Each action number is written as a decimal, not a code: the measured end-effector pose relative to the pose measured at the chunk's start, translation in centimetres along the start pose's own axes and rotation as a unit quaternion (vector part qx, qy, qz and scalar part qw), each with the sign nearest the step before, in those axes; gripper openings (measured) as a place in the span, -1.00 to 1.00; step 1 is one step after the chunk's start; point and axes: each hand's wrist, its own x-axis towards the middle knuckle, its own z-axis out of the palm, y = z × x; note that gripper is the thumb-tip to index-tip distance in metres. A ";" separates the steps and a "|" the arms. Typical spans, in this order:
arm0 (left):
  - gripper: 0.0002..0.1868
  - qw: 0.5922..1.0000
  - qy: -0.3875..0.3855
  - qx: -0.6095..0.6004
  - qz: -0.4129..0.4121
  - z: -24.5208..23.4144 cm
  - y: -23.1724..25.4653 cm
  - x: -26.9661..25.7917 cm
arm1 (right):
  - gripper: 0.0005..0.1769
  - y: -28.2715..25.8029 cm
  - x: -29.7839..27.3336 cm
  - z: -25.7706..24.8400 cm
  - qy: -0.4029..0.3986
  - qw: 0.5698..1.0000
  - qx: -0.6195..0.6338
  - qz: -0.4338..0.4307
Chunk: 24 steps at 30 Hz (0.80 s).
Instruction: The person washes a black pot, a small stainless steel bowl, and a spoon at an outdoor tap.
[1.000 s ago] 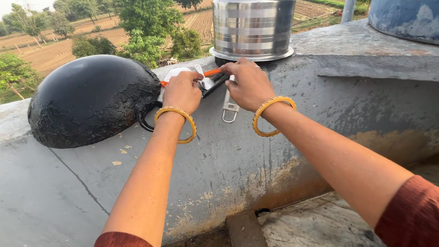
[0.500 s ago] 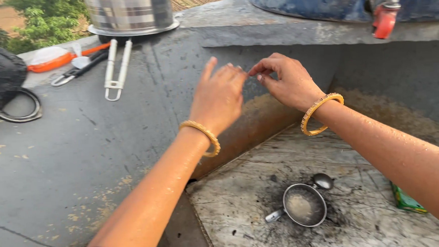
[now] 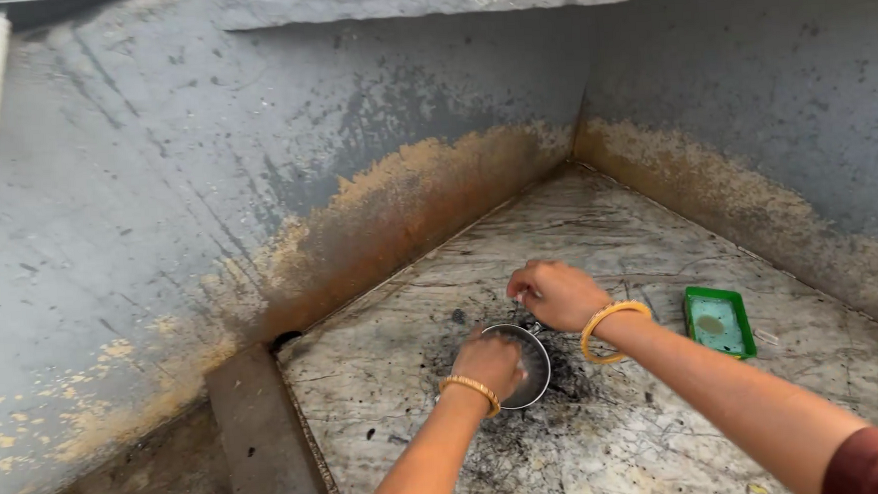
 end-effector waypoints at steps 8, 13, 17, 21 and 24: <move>-0.74 0.980 -0.190 0.052 -0.032 15.8 -0.2 1.6 | -0.74 2.5 -1.6 6.2 -0.105 0.992 0.039 0.056; -0.79 0.984 -0.154 0.085 -0.017 17.7 -1.3 2.1 | -0.73 3.0 -1.8 7.3 -0.140 0.987 0.032 0.069; -0.79 0.991 -0.109 0.054 -0.054 15.5 -2.8 3.7 | -0.70 3.9 -1.4 9.4 -0.151 0.986 0.019 0.063; -0.78 0.970 -0.036 -0.150 -0.186 7.2 -2.7 4.2 | -0.71 4.7 -0.2 10.2 -0.151 0.987 0.010 0.062; -0.77 0.912 0.046 -0.323 -0.248 2.1 -2.1 3.5 | -0.70 5.2 1.0 10.1 -0.104 0.990 0.080 0.052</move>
